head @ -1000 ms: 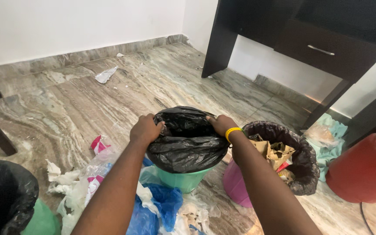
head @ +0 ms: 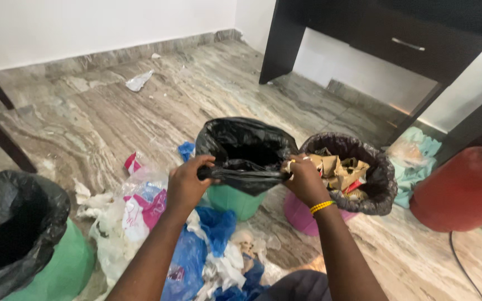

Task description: The person sits on the floor and lines two green plastic bins with black trash bags. They adjust the bags to fit inside the bins and then begin placing crumpled plastic bags and other waste into the lined bins.

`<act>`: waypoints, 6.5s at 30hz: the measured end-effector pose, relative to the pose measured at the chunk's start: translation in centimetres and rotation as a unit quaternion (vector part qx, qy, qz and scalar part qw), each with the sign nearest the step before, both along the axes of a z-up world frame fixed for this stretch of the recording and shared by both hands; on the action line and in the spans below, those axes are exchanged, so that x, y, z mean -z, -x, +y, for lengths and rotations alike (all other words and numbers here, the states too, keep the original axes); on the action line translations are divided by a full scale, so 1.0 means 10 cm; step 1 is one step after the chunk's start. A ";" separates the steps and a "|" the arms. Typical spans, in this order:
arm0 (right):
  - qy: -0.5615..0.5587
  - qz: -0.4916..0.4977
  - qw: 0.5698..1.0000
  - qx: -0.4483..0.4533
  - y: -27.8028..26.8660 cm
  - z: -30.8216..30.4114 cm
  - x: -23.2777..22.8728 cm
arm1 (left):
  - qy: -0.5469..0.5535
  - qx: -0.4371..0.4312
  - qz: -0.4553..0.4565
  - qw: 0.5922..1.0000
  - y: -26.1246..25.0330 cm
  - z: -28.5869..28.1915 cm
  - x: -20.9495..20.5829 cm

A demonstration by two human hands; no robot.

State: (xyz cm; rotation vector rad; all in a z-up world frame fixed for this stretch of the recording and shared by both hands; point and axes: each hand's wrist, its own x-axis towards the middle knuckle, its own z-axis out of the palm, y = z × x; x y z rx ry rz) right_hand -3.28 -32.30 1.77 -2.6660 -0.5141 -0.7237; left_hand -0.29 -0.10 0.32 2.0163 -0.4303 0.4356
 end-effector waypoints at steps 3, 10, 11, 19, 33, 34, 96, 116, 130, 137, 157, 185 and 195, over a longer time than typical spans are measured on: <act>-0.040 -0.088 0.995 -0.025 0.07 0.02 0.12 | -0.076 0.016 -0.093 0.993 0.08 -0.01 0.02; -0.059 -0.128 0.985 0.095 0.33 0.28 0.45 | -0.117 -0.009 -0.209 0.971 0.10 0.02 0.32; -0.068 -0.136 0.983 0.106 0.37 0.33 0.51 | -0.120 -0.009 -0.201 0.972 0.12 0.00 0.38; -0.156 -0.157 0.974 0.043 0.39 0.35 0.81 | -0.168 -0.129 -0.200 0.957 0.33 -0.22 0.59; -0.667 0.214 0.712 0.055 -0.08 0.30 0.89 | 0.331 -0.076 0.429 0.837 -0.80 -0.39 0.41; -0.665 0.217 0.712 0.058 -0.10 0.29 0.91 | 0.319 -0.115 0.400 0.852 -0.81 -0.41 0.42; 0.088 0.261 0.958 0.084 -0.66 0.90 1.62 | -0.055 0.188 0.020 0.980 0.07 -0.48 -0.01; 0.075 0.303 0.934 0.174 -1.16 0.59 1.96 | -0.289 0.055 -0.015 0.956 0.07 -0.80 -0.28; 0.132 0.402 0.900 0.100 -1.80 0.64 1.88 | -0.190 0.037 0.013 0.981 -0.31 -0.63 -0.04; 0.142 0.441 0.884 0.058 -1.40 0.45 2.15 | -0.044 0.113 0.029 0.992 -0.19 -0.75 0.03; 0.166 0.467 0.867 0.046 -1.16 0.53 2.33 | 0.093 0.102 0.118 0.983 0.17 -0.71 0.15; 0.140 0.008 0.968 -0.208 1.13 0.63 -0.08 | -0.122 -0.188 0.130 0.966 -0.20 -0.37 0.45; -0.069 -0.085 0.983 -0.147 1.40 0.16 0.44 | -0.051 -0.241 0.219 0.944 0.06 -0.15 0.42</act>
